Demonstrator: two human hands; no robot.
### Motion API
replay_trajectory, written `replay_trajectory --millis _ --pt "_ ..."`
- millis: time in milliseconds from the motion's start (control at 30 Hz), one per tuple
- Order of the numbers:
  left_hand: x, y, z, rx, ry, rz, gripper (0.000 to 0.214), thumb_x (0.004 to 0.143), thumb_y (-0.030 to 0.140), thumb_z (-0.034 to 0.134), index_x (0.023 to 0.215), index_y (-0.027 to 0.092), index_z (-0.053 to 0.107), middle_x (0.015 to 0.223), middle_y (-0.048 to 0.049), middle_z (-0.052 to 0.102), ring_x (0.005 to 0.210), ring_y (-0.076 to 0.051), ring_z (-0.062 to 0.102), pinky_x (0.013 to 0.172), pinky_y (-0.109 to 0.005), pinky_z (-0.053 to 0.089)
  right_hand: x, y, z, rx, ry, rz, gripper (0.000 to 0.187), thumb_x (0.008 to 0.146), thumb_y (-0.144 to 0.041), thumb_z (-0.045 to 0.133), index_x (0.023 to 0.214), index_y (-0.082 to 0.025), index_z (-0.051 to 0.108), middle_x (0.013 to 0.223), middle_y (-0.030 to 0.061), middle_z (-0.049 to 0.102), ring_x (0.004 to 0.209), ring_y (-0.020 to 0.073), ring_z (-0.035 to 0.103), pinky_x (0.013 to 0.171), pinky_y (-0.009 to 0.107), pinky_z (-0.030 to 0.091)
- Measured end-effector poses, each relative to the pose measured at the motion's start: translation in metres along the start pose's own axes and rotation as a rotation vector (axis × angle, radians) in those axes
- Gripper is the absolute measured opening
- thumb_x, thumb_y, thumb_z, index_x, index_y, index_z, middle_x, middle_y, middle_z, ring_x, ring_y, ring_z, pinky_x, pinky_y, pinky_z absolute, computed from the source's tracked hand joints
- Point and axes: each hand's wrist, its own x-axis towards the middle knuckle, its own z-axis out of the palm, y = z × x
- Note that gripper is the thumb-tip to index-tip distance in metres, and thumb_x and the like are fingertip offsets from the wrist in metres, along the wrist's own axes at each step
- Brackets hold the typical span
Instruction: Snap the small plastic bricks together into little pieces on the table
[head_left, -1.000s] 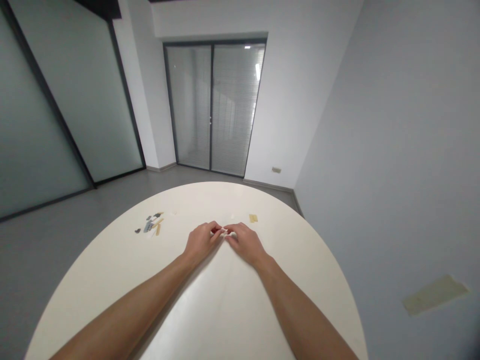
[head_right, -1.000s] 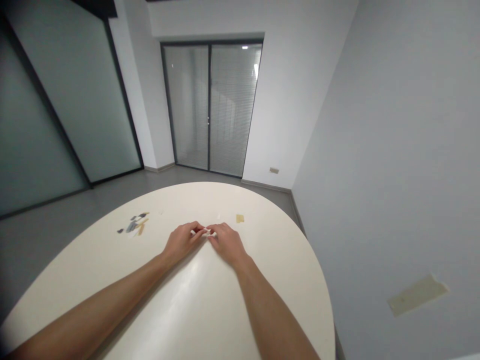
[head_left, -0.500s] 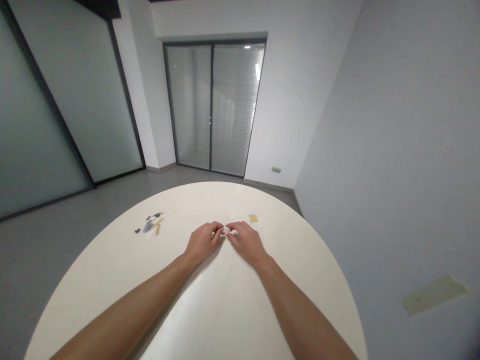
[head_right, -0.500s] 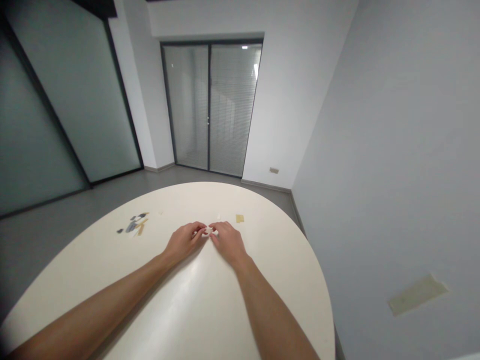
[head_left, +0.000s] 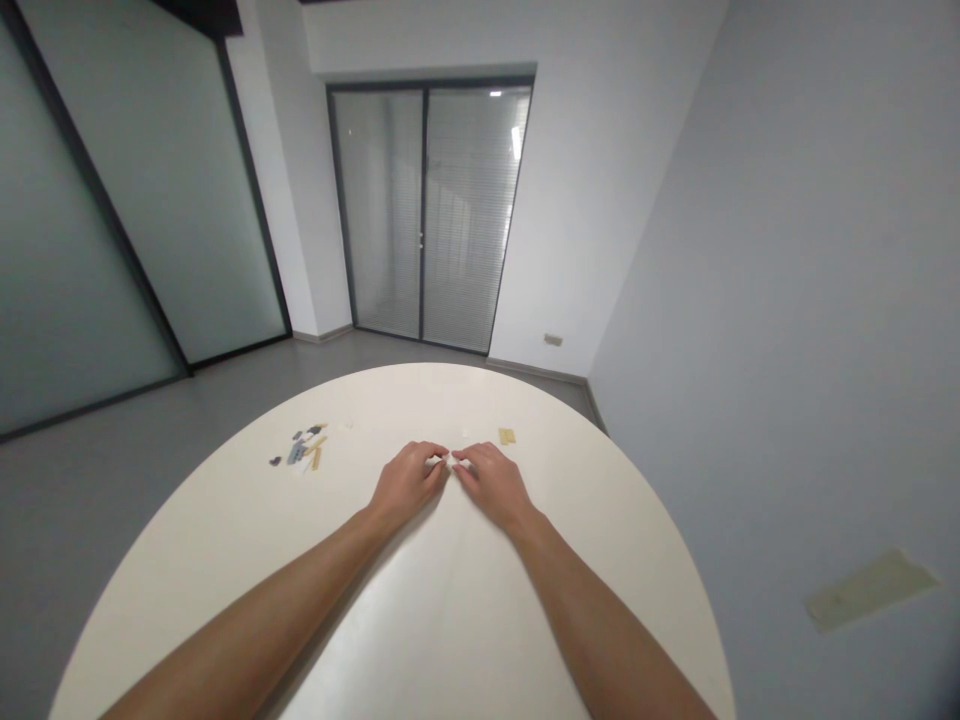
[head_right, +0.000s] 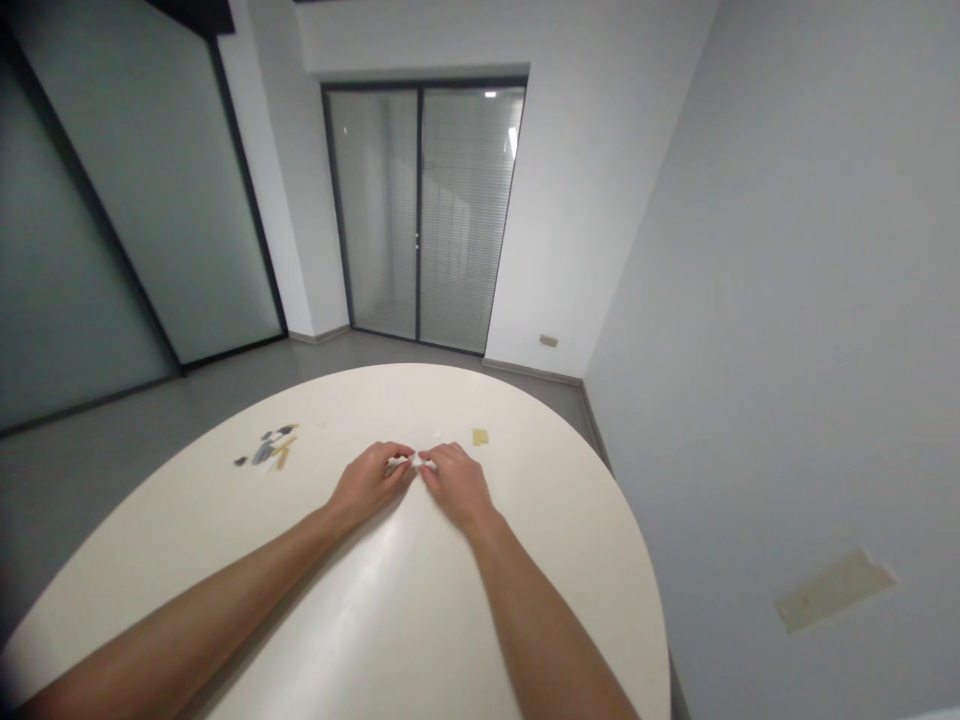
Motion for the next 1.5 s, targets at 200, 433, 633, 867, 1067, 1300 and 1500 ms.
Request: replay_trajectory --millis 200,433,633,867,1067,1300,1500 --pt "0.0002 -0.0014 -0.0007 0.024 -0.032 0.007 0.023 0.092 0.033 0.050 0.103 0.024 0.069 0.104 -0.0034 0.071 0.101 -0.021 0.062 0.086 -0.033 0.048 0.0008 -0.0018 -0.0016 -0.024 -0.036 0.002 0.022 0.099 -0.033 0.051 0.104 -0.023 0.070 0.102 0.0045 0.073 0.104 0.0183 0.060 0.088 0.030 0.047" --pt "0.0005 0.0000 -0.0021 0.056 -0.065 0.012 0.023 0.092 0.031 0.051 0.100 0.025 0.072 0.101 -0.0030 0.072 0.097 -0.021 0.062 0.082 -0.031 0.047 0.0013 -0.0018 -0.0021 -0.033 -0.067 0.024 0.018 0.097 -0.030 0.054 0.102 -0.023 0.070 0.102 0.0038 0.073 0.103 0.0172 0.060 0.087 0.027 0.047" --pt "0.0006 -0.0027 -0.0002 0.041 -0.071 0.037 0.021 0.091 0.031 0.053 0.099 0.026 0.072 0.098 -0.0018 0.072 0.095 -0.020 0.062 0.081 -0.029 0.046 0.0019 -0.0017 -0.0023 -0.058 -0.079 0.040 0.015 0.096 -0.025 0.056 0.102 -0.024 0.070 0.101 0.0028 0.072 0.104 0.0168 0.060 0.086 0.027 0.047" --pt "0.0013 -0.0045 0.0015 0.029 -0.071 0.020 0.020 0.090 0.034 0.055 0.097 0.027 0.072 0.096 -0.0016 0.071 0.094 -0.020 0.063 0.079 -0.029 0.046 0.0021 -0.0010 -0.0024 -0.068 -0.089 0.044 0.015 0.095 -0.023 0.055 0.101 -0.025 0.069 0.102 0.0021 0.072 0.105 0.0162 0.059 0.086 0.026 0.047" --pt "0.0009 -0.0025 -0.0002 0.045 -0.066 0.016 0.022 0.091 0.033 0.053 0.097 0.026 0.073 0.098 -0.0017 0.072 0.095 -0.020 0.063 0.078 -0.029 0.046 0.0014 -0.0023 -0.0027 -0.056 -0.086 0.077 0.014 0.095 -0.024 0.055 0.099 -0.023 0.068 0.100 0.0029 0.070 0.101 0.0160 0.061 0.085 0.025 0.046" --pt "0.0001 -0.0015 -0.0002 0.084 -0.052 0.052 0.023 0.091 0.033 0.052 0.091 0.024 0.073 0.097 -0.0035 0.073 0.094 -0.021 0.061 0.076 -0.030 0.046 0.0001 -0.0003 0.0002 -0.046 -0.081 0.076 0.016 0.092 -0.019 0.055 0.102 -0.024 0.067 0.101 0.0030 0.068 0.099 0.0154 0.061 0.085 0.025 0.045" --pt "0.0012 -0.0076 0.0049 0.070 -0.031 0.112 0.022 0.091 0.031 0.054 0.094 0.022 0.074 0.103 -0.0067 0.071 0.101 -0.022 0.060 0.090 -0.033 0.046 -0.0001 0.0000 0.0003 -0.018 -0.073 0.052 0.019 0.090 -0.015 0.054 0.101 -0.024 0.067 0.101 0.0025 0.069 0.100 0.0159 0.060 0.085 0.026 0.045"
